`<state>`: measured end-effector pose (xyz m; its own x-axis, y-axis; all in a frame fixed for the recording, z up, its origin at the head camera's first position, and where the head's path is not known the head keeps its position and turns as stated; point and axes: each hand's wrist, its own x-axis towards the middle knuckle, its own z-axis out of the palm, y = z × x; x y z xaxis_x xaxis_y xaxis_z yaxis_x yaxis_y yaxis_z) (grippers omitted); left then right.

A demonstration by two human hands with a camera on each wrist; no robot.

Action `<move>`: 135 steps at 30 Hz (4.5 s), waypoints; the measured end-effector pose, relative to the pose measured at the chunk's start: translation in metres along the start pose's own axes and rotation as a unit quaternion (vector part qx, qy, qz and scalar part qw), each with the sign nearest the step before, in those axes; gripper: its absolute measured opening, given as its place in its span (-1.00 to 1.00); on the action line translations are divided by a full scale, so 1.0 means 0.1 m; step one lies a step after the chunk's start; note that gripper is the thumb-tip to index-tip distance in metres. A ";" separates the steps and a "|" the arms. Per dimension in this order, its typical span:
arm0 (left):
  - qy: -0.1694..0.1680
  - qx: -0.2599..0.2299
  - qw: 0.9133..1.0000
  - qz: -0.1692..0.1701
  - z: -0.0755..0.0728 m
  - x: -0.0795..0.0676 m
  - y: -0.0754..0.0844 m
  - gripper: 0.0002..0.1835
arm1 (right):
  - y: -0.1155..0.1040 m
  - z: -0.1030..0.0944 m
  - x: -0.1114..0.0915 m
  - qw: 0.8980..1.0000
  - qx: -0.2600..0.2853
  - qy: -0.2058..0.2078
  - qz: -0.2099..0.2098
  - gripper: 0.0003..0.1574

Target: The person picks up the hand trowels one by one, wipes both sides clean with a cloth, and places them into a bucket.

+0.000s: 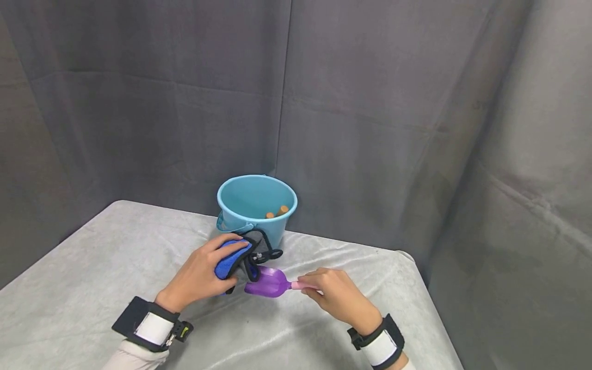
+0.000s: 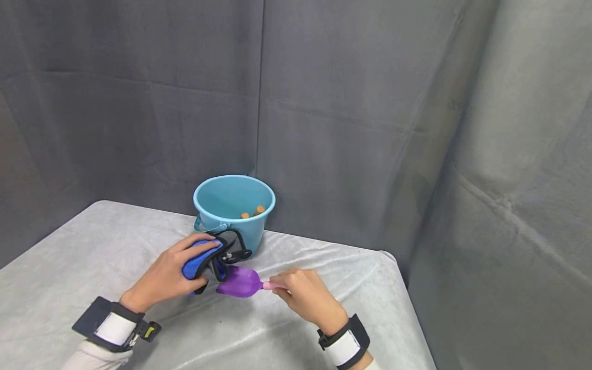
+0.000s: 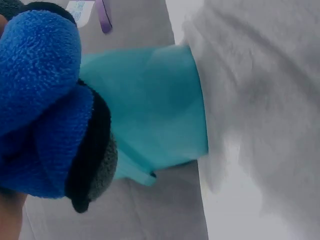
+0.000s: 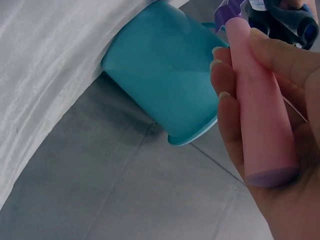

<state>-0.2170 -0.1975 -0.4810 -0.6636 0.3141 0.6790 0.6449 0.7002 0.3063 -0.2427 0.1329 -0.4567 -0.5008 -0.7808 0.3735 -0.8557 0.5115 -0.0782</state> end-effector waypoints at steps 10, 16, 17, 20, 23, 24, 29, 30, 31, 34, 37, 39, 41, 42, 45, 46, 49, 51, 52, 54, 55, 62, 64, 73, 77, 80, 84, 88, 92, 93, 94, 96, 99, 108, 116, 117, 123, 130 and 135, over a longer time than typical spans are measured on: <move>-0.019 -0.042 0.999 0.025 0.11 0.00 0.17 -0.26 | -0.03 0.06 0.01 1.000 -0.007 0.005 -0.012 -0.92; -0.054 -0.048 0.996 0.052 0.21 0.02 0.32 -0.24 | -0.04 0.06 0.00 1.000 -0.018 0.003 0.010 -0.87; -0.062 -0.048 0.995 0.053 0.23 0.02 0.35 -0.24 | -0.05 0.06 0.00 1.000 -0.019 0.000 0.015 -0.86; -0.090 -0.038 0.994 0.053 0.28 0.01 0.42 -0.25 | -0.05 0.05 0.00 1.000 -0.022 -0.002 0.016 -0.78; -0.113 -0.031 0.992 0.050 0.33 0.00 0.47 -0.26 | -0.05 0.04 0.00 1.000 -0.029 0.000 0.008 -0.66; -0.120 -0.028 0.991 0.048 0.34 0.00 0.47 -0.27 | -0.04 0.04 0.00 1.000 -0.031 0.001 0.005 -0.62; -0.145 -0.034 0.988 0.029 0.35 -0.01 0.48 -0.33 | -0.04 0.01 -0.01 0.999 -0.043 -0.002 0.006 -0.47; -0.147 -0.035 0.988 0.027 0.35 -0.01 0.47 -0.35 | -0.04 0.01 -0.01 0.999 -0.047 -0.002 0.007 -0.44; -0.149 -0.035 0.988 0.024 0.35 -0.01 0.46 -0.36 | -0.04 0.01 -0.01 0.999 -0.048 -0.001 0.007 -0.44; -0.148 -0.036 0.988 0.018 0.32 -0.01 0.42 -0.39 | -0.02 0.01 -0.01 0.999 -0.053 0.009 0.001 -0.53; -0.152 -0.031 0.988 0.008 0.28 0.00 0.39 -0.41 | 0.00 0.01 -0.01 0.999 -0.049 0.023 0.000 -0.75; -0.154 -0.025 0.988 -0.001 0.25 0.00 0.36 -0.42 | 0.01 0.00 -0.02 0.998 -0.047 0.028 0.004 -0.84; -0.157 -0.021 0.987 -0.012 0.23 0.00 0.33 -0.43 | 0.02 -0.01 -0.03 0.998 -0.044 0.032 0.008 -0.86; -0.158 -0.021 0.987 -0.018 0.21 0.00 0.32 -0.43 | 0.02 -0.01 -0.03 0.999 -0.041 0.033 0.009 -0.86; -0.163 -0.021 0.986 -0.033 0.18 -0.01 0.27 -0.43 | 0.02 -0.03 -0.03 0.999 -0.038 0.034 0.011 -0.82; -0.163 -0.023 0.986 -0.037 0.16 -0.01 0.26 -0.44 | 0.03 -0.03 -0.04 0.999 -0.037 0.031 0.013 -0.81; -0.166 -0.028 0.985 -0.047 0.14 -0.01 0.22 -0.45 | 0.02 -0.05 -0.04 0.999 -0.032 0.024 0.021 -0.78; -0.168 -0.031 0.984 -0.050 0.12 0.00 0.21 -0.45 | 0.02 -0.07 -0.04 0.999 -0.031 0.020 0.027 -0.77; -0.170 -0.033 0.983 -0.054 0.12 0.00 0.19 -0.46 | 0.03 -0.07 -0.04 0.999 -0.030 0.019 0.029 -0.77; -0.174 -0.036 0.982 -0.060 0.10 0.01 0.17 -0.46 | 0.03 -0.08 -0.04 0.999 -0.028 0.022 0.031 -0.77; -0.176 -0.036 0.982 -0.063 0.10 0.01 0.16 -0.47 | 0.04 -0.08 -0.04 0.999 -0.028 0.025 0.031 -0.78; -0.174 -0.028 0.981 -0.078 0.07 -0.02 0.05 -0.48 | 0.03 -0.07 -0.05 0.999 -0.032 0.035 0.024 -0.77; -0.176 -0.027 0.981 -0.078 0.07 -0.03 0.03 -0.48 | 0.03 -0.06 -0.04 0.999 -0.031 0.034 0.022 -0.77; -0.185 -0.029 0.979 -0.080 0.09 -0.03 0.05 -0.46 | 0.04 -0.04 -0.05 0.999 -0.036 0.027 0.021 -0.75; -0.181 -0.031 0.980 -0.077 0.09 -0.01 0.05 -0.45 | 0.05 -0.04 -0.04 0.999 -0.035 0.028 0.022 -0.77; -0.168 -0.035 0.983 -0.069 0.11 0.01 0.05 -0.45 | 0.05 -0.03 -0.05 0.999 -0.033 0.029 0.024 -0.78; -0.142 -0.035 0.988 -0.051 0.13 0.02 0.07 -0.43 | 0.05 -0.02 -0.05 0.999 -0.027 0.025 0.024 -0.77; -0.119 -0.032 0.992 -0.032 0.13 0.04 0.11 -0.39 | 0.05 -0.02 -0.05 0.999 -0.022 0.019 0.030 -0.76; -0.094 -0.041 0.995 -0.010 0.14 0.06 0.17 -0.36 | 0.05 -0.01 -0.05 0.999 -0.022 0.022 0.027 -0.78; -0.086 -0.045 0.995 -0.002 0.14 0.07 0.18 -0.35 | 0.05 -0.01 -0.05 0.999 -0.022 0.023 0.024 -0.81; -0.076 -0.049 0.996 0.005 0.15 0.07 0.19 -0.35 | 0.05 0.00 -0.05 0.999 -0.022 0.023 0.020 -0.83; -0.055 -0.055 0.997 0.022 0.17 0.07 0.21 -0.32 | 0.04 0.01 -0.05 0.999 -0.023 0.021 0.010 -0.83; -0.028 -0.058 0.997 0.045 0.20 0.09 0.25 -0.29 | 0.04 0.03 -0.04 1.000 -0.025 0.011 0.005 -0.81; -0.096 -0.043 0.994 0.037 0.40 0.04 0.42 -0.23 | -0.03 0.07 -0.02 1.000 -0.027 0.001 0.008 -0.85; -0.156 -0.046 0.987 -0.003 0.49 0.02 0.48 -0.35 | -0.02 0.06 -0.01 0.999 -0.039 -0.020 0.005 -0.81; -0.157 -0.047 0.986 -0.006 0.48 0.02 0.47 -0.36 | -0.02 0.06 -0.01 0.999 -0.040 -0.019 0.003 -0.81; -0.165 -0.049 0.985 -0.027 0.42 0.02 0.43 -0.39 | 0.02 0.06 -0.02 0.999 -0.046 -0.001 -0.010 -0.76; -0.185 -0.055 0.980 -0.048 0.32 0.03 0.33 -0.41 | 0.05 0.05 -0.04 0.998 -0.052 0.020 -0.025 -0.81; -0.188 -0.045 0.979 -0.061 0.22 0.03 0.24 -0.43 | 0.06 0.02 -0.05 0.999 -0.039 0.023 -0.005 -0.83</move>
<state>-0.2113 -0.1658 -0.4862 -0.8194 0.4575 0.3453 0.5719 0.6931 0.4388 -0.2451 0.1391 -0.4607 -0.4837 -0.7701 0.4159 -0.8473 0.5311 -0.0021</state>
